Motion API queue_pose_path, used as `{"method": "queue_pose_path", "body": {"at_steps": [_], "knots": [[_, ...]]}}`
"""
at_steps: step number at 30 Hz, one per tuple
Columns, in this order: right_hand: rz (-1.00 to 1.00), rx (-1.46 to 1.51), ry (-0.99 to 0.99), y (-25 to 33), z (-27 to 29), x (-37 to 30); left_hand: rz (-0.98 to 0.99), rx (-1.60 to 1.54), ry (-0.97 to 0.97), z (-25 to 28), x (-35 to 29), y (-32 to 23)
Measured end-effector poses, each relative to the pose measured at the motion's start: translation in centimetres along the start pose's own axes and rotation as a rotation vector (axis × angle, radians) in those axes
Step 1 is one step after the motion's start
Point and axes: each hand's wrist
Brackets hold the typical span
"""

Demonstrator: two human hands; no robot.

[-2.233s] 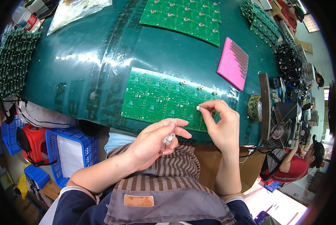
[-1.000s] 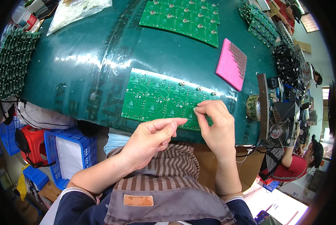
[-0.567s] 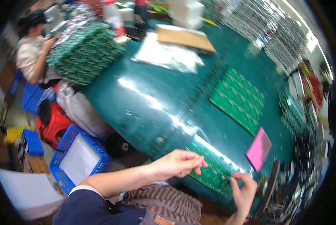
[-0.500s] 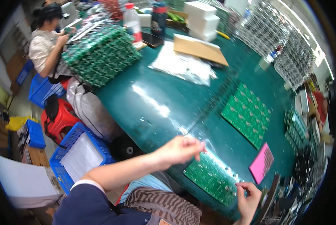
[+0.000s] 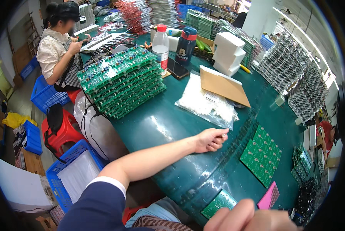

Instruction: The person assembles electronic components by fitting small metal parts into plastic holders by hand and inserting them into circuit boards on the table.

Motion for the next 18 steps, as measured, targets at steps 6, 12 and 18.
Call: {"method": "queue_pose_path", "body": {"at_steps": [6, 12, 18], "knots": [[-1.216, -0.566, -0.105, -9.7, 7.9, -3.2, -0.125, -0.163, -0.091, 1.6, -2.3, -0.7], [-1.006, -1.565, 0.400, -24.4, 20.7, -15.9, -0.241, -0.313, -0.270, -1.1, -0.2, -0.7], [-1.387, -1.709, 0.385, -32.3, 18.0, -14.1, 0.018, -0.536, -0.006, 2.5, 0.3, -1.5]]}}
Point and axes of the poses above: each hand's wrist, its own x-axis towards the middle knuckle, its own z-axis out of the back of the hand, y = z × x, and after that the axes turned 15 degrees about -x, right-handed
